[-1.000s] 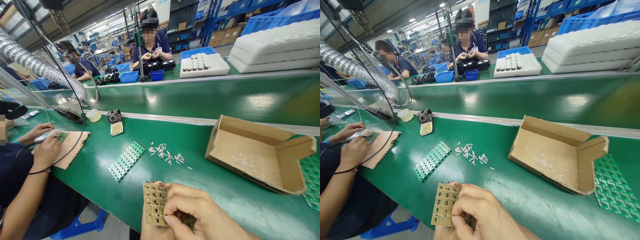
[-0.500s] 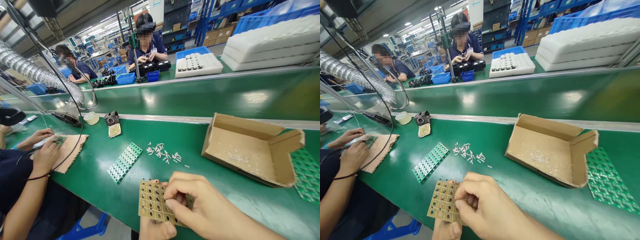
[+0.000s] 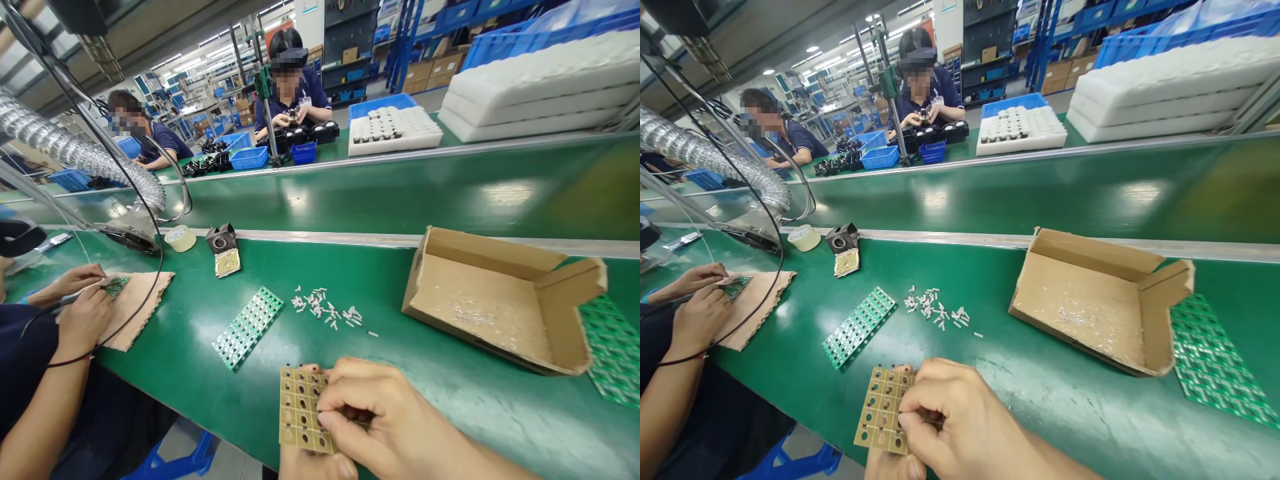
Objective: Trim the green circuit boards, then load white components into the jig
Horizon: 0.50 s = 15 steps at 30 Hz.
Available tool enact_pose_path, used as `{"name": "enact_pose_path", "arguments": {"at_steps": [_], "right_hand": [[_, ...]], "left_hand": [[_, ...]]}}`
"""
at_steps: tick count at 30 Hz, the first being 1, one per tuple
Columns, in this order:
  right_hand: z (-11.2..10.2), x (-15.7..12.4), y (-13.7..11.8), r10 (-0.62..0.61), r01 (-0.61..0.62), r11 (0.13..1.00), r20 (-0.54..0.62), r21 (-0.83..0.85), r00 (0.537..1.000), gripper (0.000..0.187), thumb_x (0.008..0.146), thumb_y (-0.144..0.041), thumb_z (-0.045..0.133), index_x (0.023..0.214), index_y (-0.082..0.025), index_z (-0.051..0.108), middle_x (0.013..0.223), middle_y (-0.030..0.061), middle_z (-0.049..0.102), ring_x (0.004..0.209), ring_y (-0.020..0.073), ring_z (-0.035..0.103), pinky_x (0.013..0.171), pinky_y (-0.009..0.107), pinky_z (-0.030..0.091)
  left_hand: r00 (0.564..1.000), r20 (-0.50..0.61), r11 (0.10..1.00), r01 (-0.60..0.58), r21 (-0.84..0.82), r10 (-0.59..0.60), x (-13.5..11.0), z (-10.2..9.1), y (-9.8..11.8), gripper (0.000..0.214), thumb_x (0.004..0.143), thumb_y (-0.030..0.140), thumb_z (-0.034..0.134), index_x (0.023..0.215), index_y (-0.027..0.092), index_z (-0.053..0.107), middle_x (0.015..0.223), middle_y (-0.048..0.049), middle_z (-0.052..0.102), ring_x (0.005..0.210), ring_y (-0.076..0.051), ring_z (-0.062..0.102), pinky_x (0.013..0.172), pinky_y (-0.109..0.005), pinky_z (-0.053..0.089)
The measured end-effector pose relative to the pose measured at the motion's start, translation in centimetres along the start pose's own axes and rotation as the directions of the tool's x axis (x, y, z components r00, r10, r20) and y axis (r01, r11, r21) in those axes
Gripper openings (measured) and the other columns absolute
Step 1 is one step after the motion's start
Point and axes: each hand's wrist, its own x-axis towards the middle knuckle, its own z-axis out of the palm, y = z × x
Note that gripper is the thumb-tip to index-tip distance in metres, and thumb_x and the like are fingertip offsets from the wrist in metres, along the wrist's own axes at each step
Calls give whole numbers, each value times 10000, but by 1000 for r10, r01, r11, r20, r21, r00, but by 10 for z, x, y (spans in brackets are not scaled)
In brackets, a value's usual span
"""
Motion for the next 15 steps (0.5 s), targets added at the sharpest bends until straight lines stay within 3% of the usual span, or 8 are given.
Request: {"name": "enact_pose_path", "arguments": {"at_steps": [3,5,7,9,12,15], "right_hand": [[-17,4,1,62,-63,998,46,22,997,191,834,-176,555,725,-193,711,690,7,625,592,112,577,538,216,428],[-39,8,8,124,-124,992,15,-33,992,176,857,-206,562,782,-210,721,749,11,660,634,125,606,586,235,461],[-61,14,22,183,-195,962,-77,-192,980,204,896,-252,536,786,-214,704,783,22,680,700,155,629,631,271,471],[-77,18,40,278,-281,880,-65,-383,958,209,904,-243,515,796,-210,691,794,25,684,682,162,618,620,284,458],[-80,23,64,329,-295,831,-11,-472,944,174,863,-159,541,775,-197,687,767,23,674,675,163,612,628,279,453],[-66,28,74,324,-272,811,9,-518,946,183,852,-98,536,781,-191,677,789,23,662,719,162,615,661,271,448]], "left_hand": [[996,-92,1000,5,-9,-6,-7,-3,-1,955,563,446,936,1394,307,487,1369,-107,584,1346,-390,469,1173,-531,346],[988,-155,997,5,-73,-16,-11,-2,-1,843,565,402,941,1318,337,569,1325,-63,621,1339,-374,480,1171,-531,355],[982,-185,986,10,-168,-42,-12,2,0,764,542,379,954,1238,360,638,1286,-30,652,1322,-367,501,1149,-532,392],[979,-194,974,14,-225,-59,-10,7,3,732,516,380,966,1189,374,678,1251,-10,680,1281,-354,546,1101,-504,458],[982,-184,973,-7,-232,-36,-5,12,5,727,506,383,972,1178,360,696,1202,-17,715,1214,-353,607,1029,-472,530],[986,-162,966,-9,-258,-34,-3,10,5,712,504,365,975,1164,343,711,1198,-27,727,1197,-379,619,998,-474,561]]}}
